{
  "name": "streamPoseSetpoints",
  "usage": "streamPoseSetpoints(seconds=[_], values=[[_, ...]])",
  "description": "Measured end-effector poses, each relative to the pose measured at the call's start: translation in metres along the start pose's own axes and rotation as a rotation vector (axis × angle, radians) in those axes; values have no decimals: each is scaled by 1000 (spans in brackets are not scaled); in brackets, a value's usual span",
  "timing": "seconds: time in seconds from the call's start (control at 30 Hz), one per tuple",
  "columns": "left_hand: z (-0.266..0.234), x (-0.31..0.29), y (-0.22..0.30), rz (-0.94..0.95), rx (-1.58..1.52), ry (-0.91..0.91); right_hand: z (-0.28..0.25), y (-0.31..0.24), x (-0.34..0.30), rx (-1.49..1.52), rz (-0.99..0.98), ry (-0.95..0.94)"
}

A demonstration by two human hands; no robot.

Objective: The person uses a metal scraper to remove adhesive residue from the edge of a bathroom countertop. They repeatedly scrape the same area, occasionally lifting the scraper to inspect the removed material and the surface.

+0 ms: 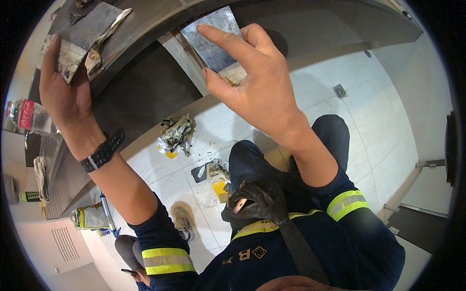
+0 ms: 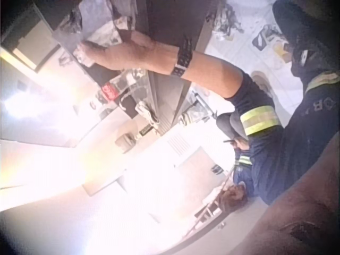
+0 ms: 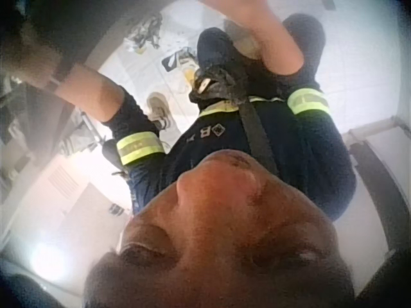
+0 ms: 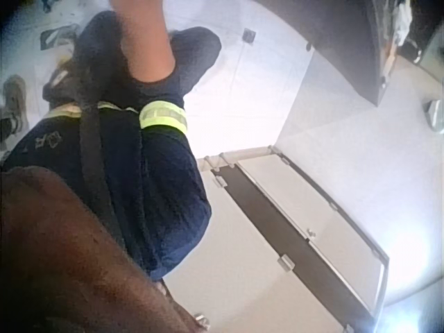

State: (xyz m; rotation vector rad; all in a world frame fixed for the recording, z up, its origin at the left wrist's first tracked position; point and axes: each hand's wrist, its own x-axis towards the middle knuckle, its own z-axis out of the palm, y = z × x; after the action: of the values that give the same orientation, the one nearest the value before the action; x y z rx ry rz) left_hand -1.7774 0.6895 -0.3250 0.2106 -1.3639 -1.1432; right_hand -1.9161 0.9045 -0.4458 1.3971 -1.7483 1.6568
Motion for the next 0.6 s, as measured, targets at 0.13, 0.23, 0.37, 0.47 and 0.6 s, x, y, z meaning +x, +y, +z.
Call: streamPoseSetpoints(seconds=[0.13,0.23,0.37,0.47,0.6], values=[[-8,1,-6,68,186,-63,6,4,-4,24,-8,36],[-17,8,-3,90,203,-114,6,0,-3,17,3,33],[-43,15,-14,157,282,-203,4,1,-5,-87,-28,53],[-53,17,-14,16,61,-148,11,2,-15,0,93,53],[-95,17,-19,279,578,-289,5,1,-27,-74,155,-55]])
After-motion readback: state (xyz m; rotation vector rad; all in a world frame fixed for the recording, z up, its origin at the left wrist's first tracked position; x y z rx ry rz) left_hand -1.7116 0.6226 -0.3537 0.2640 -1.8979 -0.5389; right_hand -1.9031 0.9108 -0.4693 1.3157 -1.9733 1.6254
